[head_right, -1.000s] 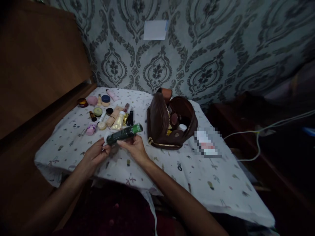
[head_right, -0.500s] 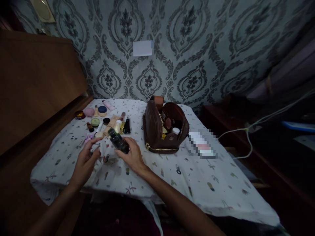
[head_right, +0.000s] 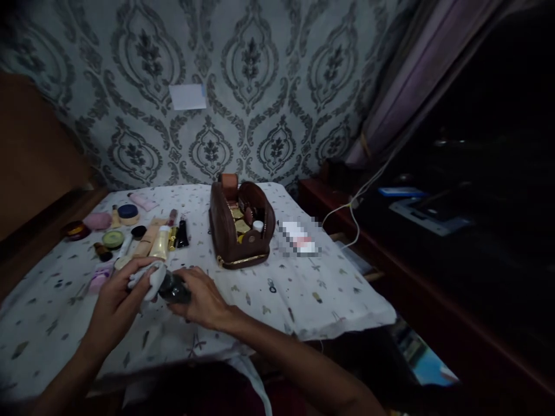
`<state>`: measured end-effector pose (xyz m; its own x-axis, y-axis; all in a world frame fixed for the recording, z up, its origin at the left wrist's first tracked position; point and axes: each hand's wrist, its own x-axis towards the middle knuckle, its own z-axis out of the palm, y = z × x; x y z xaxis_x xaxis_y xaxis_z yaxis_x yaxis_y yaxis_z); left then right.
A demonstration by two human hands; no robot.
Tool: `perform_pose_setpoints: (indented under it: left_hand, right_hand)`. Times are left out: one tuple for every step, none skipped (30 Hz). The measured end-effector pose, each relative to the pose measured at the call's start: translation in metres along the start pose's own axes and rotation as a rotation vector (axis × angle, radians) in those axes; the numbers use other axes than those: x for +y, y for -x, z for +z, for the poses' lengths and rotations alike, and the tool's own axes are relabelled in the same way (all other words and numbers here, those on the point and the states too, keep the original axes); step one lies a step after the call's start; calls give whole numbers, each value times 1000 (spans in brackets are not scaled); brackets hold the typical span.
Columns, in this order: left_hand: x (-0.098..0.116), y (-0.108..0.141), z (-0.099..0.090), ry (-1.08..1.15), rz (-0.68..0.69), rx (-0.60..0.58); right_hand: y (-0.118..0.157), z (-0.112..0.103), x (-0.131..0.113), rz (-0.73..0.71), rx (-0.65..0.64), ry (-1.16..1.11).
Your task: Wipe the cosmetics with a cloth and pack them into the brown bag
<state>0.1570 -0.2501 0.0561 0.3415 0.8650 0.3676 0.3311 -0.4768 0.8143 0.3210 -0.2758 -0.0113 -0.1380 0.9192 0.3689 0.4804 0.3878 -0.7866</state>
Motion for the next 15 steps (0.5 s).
perform_pose_setpoints:
  left_hand:
    - [1, -2, 4, 6, -1, -16]
    - [1, -4, 8, -1, 8, -26]
    - [2, -6, 12, -16, 35, -30]
    - [2, -10, 15, -38, 78, -33]
    - [2, -15, 17, -64, 133, -38]
    - [3, -21, 19, -89, 194, -51]
    - [4, -27, 21, -114, 255, -73]
    - [7, -35, 24, -144, 313, -106]
    - [10, -44, 27, -182, 363, -145]
    - [15, -54, 31, -232, 404, -190]
    - [20, -64, 37, -293, 439, -236]
    - [27, -74, 43, -364, 468, -279]
    - [34, -84, 50, -439, 491, -317]
    - [40, -94, 58, -512, 506, -348]
    - [47, -102, 66, -588, 512, -379]
  right_hand:
    - [3, -3, -1, 17, 5, -21]
    - [7, -6, -1, 36, 16, -56]
    - [11, -9, -1, 59, 27, -107]
    - [15, -13, -1, 86, 39, -171]
    - [19, -18, -1, 113, 48, -241]
    - [23, -23, -1, 138, 56, -306]
    - [27, -30, -1, 160, 67, -362]
    - [32, -37, -2, 181, 84, -405]
    - [36, -46, -3, 201, 107, -438]
    - [39, -57, -5, 218, 144, -465]
    - [41, -69, -8, 234, 183, -492]
    - [43, -82, -11, 243, 234, -514]
    - [44, -95, -14, 248, 287, -530]
    - [44, -110, -17, 241, 328, -535]
    - [43, -124, -19, 240, 381, -522]
